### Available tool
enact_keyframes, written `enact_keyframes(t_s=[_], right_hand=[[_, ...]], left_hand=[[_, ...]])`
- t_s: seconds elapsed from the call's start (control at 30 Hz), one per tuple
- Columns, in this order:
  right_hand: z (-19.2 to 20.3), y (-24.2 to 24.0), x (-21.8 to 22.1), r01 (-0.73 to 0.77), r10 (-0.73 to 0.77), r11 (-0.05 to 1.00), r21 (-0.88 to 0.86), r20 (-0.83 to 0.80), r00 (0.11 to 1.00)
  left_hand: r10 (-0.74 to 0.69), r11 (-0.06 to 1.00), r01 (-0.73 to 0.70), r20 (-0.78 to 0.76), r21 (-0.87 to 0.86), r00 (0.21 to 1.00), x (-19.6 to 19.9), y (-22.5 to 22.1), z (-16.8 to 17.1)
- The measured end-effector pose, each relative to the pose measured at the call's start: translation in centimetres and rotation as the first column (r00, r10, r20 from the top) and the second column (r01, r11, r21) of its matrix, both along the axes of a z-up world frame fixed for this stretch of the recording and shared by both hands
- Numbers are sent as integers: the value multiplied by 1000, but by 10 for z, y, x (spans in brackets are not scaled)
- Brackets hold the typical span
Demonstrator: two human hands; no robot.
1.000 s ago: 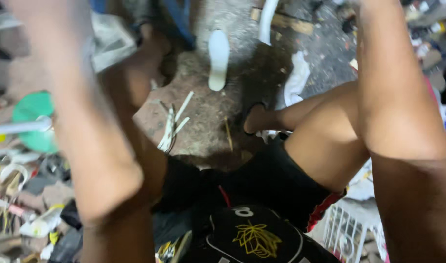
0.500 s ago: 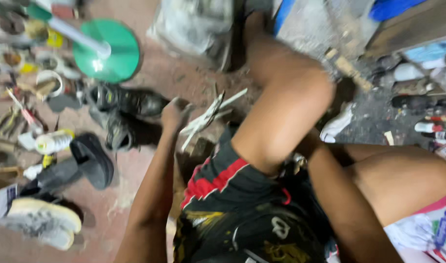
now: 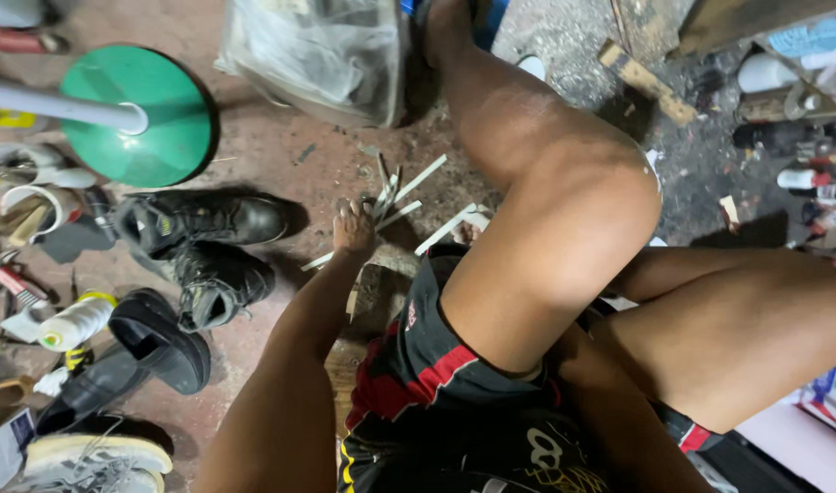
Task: The person handles a white shoe sole component, sanding the edges against a grinding machine and wiping the surfaces by hand.
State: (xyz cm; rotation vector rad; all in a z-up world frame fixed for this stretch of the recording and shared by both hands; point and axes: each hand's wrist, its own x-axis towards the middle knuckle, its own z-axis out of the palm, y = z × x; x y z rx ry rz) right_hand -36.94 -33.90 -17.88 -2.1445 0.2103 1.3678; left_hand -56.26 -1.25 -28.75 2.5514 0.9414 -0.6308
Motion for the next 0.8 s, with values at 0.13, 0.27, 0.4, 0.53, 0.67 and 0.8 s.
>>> enact_keyframes(t_s=[0.13, 0.27, 0.4, 0.53, 0.67, 0.8], right_hand=[[-2, -1, -1, 1, -1, 1000, 1, -10, 1000], [-14, 37, 3, 22, -21, 995, 94, -9, 1000], [-19, 66, -8, 29, -22, 983, 182, -37, 999], [-20, 92, -21, 19, -1, 965, 262, -71, 998], [-13, 112, -34, -17, 55, 942, 335, -106, 993], [2, 125, -25, -15, 54, 917, 398, -86, 995]], left_hand=[[-67, 998, 68, 52, -8, 996, 1, -6, -23], [-219, 975, 223, 148, -14, 964, -4, -10, -31], [319, 801, -289, -36, -524, 947, 6, 3, -24], [612, 385, -336, -35, -860, 790, -4, 29, -20], [601, 257, -415, -192, -873, 776, -22, 15, -10], [636, 170, -401, -210, -900, 742, -39, -9, 4]])
